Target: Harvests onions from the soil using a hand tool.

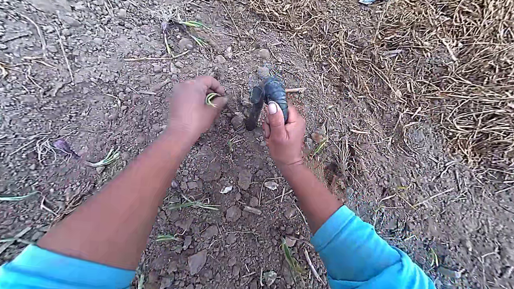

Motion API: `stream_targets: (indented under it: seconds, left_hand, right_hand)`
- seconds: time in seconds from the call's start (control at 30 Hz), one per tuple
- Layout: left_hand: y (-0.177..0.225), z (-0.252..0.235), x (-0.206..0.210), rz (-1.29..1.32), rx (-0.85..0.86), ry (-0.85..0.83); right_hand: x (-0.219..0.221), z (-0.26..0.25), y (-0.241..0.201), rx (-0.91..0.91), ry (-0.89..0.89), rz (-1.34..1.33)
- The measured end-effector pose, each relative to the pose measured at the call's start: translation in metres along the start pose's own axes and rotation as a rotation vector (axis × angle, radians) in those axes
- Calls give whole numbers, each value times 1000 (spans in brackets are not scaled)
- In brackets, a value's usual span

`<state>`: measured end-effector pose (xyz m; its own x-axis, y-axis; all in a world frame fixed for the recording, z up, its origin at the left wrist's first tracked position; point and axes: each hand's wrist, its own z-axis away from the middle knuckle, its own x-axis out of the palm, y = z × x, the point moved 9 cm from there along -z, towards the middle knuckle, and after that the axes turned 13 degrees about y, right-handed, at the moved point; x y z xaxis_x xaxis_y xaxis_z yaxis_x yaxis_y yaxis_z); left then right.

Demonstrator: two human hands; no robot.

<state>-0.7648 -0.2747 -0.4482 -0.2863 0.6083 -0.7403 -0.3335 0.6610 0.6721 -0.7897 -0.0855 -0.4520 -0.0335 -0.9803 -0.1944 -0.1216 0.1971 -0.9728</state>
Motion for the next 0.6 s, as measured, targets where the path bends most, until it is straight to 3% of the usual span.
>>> stream_targets:
  seconds: [0.07, 0.13, 0.2, 0.27, 0.3, 0.4, 0.47, 0.53, 0.6]
  left_hand:
    - [11, 4, 53, -135, -10, -120]
    - [11, 20, 101, -339, 72, -284]
    - [5, 31, 117, -372, 160, -322]
    - [1, 29, 87, -204, 162, -225]
    - [-4, 24, 56, -137, 127, -153]
    - [-54, 40, -55, -187, -98, 6]
    - [-96, 82, -97, -327, -265, -21]
    - [-117, 132, -88, -398, -421, -157]
    - [-111, 163, -57, -385, -538, -189]
  right_hand:
    - [-16, 16, -14, 9, 44, -56]
    - [-51, 35, -62, -26, 33, -181]
    - [-94, 53, -112, -45, -23, -280]
    - [-119, 63, -128, -20, -109, -220]
    - [-120, 65, -116, -3, -143, -123]
    - [-93, 78, -28, 17, -202, 114]
    - [-77, 85, 3, 10, -190, 232]
    - [-73, 87, 7, 7, -169, 299]
    - [-75, 88, 8, 22, -158, 321]
